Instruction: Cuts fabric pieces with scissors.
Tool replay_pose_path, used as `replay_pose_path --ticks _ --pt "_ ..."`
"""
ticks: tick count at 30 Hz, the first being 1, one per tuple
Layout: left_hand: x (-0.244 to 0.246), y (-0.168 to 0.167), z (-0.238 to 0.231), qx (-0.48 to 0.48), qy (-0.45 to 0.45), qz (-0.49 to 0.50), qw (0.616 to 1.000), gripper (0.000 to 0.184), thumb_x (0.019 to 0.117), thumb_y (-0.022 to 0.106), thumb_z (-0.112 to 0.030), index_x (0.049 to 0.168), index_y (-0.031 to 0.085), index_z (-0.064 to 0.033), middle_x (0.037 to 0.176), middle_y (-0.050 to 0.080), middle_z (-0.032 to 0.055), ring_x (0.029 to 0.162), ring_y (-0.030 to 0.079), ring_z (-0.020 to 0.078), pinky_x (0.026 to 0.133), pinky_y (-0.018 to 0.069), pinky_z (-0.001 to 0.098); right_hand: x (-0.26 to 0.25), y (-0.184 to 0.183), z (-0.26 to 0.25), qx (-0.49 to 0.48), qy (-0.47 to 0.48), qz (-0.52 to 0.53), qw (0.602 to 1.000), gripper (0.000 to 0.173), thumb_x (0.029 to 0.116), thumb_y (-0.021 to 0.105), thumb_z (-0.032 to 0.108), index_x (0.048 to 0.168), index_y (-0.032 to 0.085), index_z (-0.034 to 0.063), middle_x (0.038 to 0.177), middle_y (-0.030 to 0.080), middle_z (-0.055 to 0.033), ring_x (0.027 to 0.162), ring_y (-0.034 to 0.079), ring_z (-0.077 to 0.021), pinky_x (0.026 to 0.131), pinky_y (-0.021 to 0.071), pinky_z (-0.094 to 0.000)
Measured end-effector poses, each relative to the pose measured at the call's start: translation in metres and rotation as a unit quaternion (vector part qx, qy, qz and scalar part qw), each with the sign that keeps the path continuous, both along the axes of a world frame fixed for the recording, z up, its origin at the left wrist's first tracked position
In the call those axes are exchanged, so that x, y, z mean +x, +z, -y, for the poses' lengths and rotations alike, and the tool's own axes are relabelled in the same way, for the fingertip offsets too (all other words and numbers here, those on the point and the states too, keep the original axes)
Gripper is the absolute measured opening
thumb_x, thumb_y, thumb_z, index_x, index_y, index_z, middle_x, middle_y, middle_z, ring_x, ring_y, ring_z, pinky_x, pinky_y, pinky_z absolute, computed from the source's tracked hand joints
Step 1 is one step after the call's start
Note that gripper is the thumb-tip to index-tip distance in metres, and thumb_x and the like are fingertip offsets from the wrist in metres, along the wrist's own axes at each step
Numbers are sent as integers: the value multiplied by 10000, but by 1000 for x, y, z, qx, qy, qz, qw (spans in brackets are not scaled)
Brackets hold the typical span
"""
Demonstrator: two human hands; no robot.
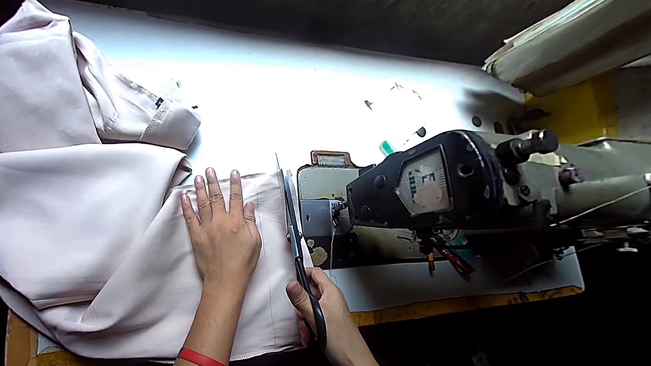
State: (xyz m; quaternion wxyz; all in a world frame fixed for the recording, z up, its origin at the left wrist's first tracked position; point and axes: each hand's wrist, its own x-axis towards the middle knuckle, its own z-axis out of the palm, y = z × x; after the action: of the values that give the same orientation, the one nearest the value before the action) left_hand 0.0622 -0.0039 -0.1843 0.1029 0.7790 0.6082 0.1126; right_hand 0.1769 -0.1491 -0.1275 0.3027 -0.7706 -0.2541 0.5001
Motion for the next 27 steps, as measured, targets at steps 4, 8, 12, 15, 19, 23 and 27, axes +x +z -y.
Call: replay_pose_path --ticks 4,8,12,15,19,23,27 --pt "1 0 0 0 1 2 1000 567 1111 210 -401 1647 281 -230 1718 182 133 1595 123 324 1260 34 611 2 4 1 -23 22 -2 1000 809 786 661 790 1229 575 118 701 576 -38 487 565 -152 467 537 -317" --pt "0 0 0 5 3 11 1000 561 1114 228 -395 1642 299 -218 1714 196 139 1592 137 332 1259 44 616 1 7 1 -33 41 -1 999 826 808 632 794 1288 549 127 722 590 -36 513 579 -149 497 545 -324" --pt "1 1 1 5 1 12 1000 559 1115 230 -390 1641 302 -215 1712 200 144 1591 139 335 1257 44 618 -1 3 2 -18 13 5 1000 749 807 670 765 1182 592 121 678 570 -47 471 557 -161 456 530 -323" --pt "0 0 0 3 1 9 1000 562 1114 227 -396 1644 292 -222 1715 190 141 1593 131 328 1258 41 616 -1 -2 4 8 -16 -12 1000 716 795 727 716 1149 614 105 645 547 -54 430 526 -165 412 510 -317" --pt "0 0 0 2 0 9 1000 560 1113 230 -382 1645 289 -215 1714 190 147 1593 133 328 1255 42 620 0 -4 5 26 -38 -34 998 685 796 759 667 1120 625 79 612 539 -69 392 512 -172 371 498 -316" --pt "0 1 0 -1 -1 5 1000 560 1114 228 -381 1643 294 -211 1712 195 148 1592 134 333 1257 42 617 -2 -5 7 38 -56 -33 997 637 798 790 606 1103 643 66 585 531 -64 373 502 -168 353 486 -307" --pt "0 2 0 -4 1 5 1000 559 1114 228 -383 1642 298 -214 1713 195 145 1593 129 335 1256 42 617 -3 -2 7 44 -68 -56 995 579 819 806 531 1094 641 49 556 527 -69 351 502 -169 335 485 -309"
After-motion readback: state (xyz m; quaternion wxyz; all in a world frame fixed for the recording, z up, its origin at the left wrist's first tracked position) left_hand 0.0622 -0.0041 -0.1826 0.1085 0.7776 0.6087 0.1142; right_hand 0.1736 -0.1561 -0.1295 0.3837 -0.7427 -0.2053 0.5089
